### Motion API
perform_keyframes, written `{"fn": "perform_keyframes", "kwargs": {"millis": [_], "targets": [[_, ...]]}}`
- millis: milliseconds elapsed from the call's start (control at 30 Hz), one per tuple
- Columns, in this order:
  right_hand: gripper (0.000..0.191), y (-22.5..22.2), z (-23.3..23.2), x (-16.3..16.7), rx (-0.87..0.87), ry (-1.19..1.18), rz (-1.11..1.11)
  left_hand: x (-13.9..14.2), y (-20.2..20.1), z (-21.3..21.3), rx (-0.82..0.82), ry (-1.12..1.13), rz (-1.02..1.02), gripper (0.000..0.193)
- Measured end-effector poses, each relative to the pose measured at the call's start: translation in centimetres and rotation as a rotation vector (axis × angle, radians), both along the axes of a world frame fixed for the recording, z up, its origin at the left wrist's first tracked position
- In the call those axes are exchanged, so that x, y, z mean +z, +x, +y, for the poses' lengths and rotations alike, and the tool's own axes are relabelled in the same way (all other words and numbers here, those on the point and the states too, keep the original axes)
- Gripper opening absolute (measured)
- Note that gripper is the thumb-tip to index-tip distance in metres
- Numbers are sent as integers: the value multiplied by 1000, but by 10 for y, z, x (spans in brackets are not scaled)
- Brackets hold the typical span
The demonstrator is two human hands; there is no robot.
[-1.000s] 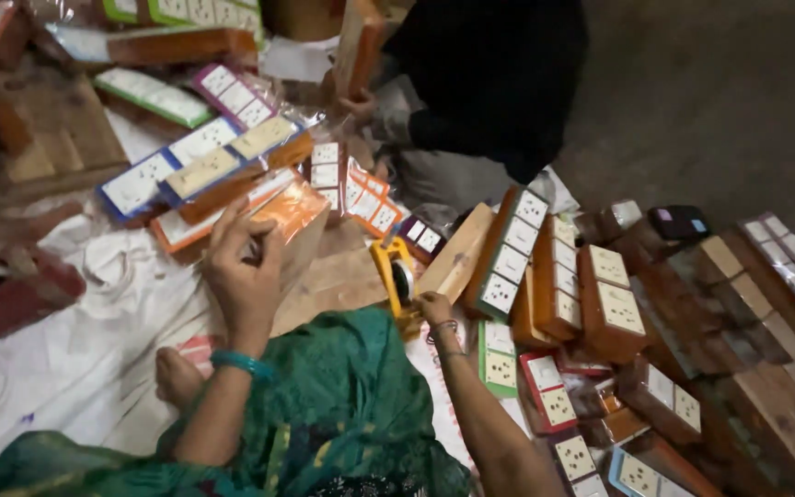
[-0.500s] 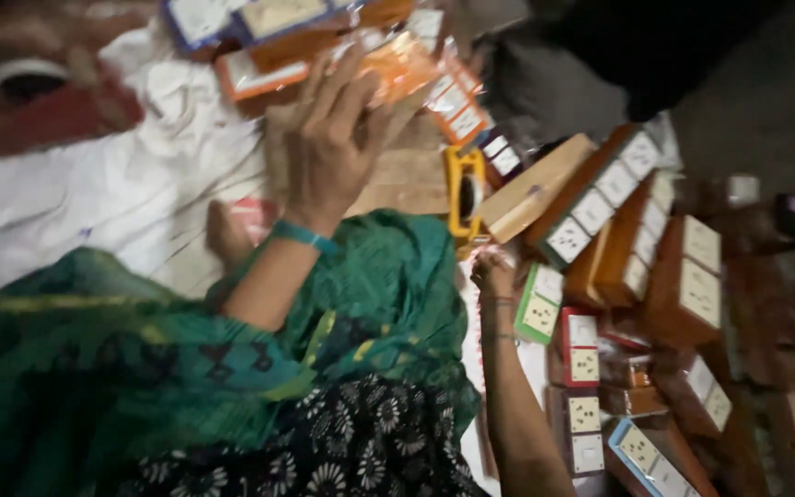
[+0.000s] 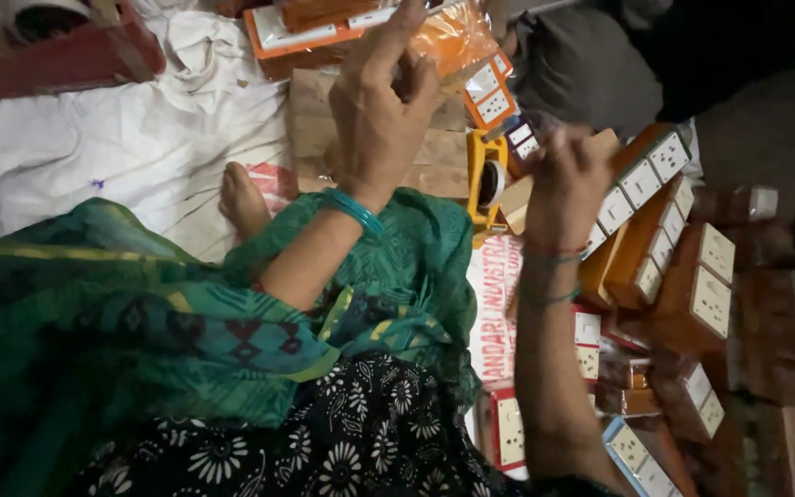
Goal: The person sits on the floor and wraps wooden switchboards in clear plastic film using a handheld tape dispenser. They pull film, wrap each board, and place the wrapped items into a pile. Another person nearby also wraps similar items.
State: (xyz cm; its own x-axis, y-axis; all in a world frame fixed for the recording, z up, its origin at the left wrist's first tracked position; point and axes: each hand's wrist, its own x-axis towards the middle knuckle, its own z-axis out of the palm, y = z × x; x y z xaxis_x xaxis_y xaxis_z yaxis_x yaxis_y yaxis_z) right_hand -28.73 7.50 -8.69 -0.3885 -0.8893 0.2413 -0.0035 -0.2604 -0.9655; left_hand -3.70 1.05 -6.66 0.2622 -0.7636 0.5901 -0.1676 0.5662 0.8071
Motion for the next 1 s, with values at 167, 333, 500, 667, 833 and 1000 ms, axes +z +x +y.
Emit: {"fn": "perform_keyframes", "kwargs": {"millis": [167, 333, 500, 667, 833, 1000], "targets": [[14, 88, -42, 108, 305, -99, 400, -10, -6, -4, 45, -88, -12, 69], [16, 111, -87, 117, 459, -27, 553, -10, -12, -5, 114, -82, -12, 75], [20, 100, -108, 105, 589, -38, 824, -7, -9, -4, 39, -82, 18, 68], [24, 81, -110, 93, 497, -84, 1074, -8, -2, 0, 91, -154, -128, 47], [19, 84, -124, 85, 419, 26, 1190, 6, 3, 0, 46, -131, -138, 32], [27, 98, -111, 75, 365, 35, 1052, 23, 11, -7, 115, -175, -234, 26]]}}
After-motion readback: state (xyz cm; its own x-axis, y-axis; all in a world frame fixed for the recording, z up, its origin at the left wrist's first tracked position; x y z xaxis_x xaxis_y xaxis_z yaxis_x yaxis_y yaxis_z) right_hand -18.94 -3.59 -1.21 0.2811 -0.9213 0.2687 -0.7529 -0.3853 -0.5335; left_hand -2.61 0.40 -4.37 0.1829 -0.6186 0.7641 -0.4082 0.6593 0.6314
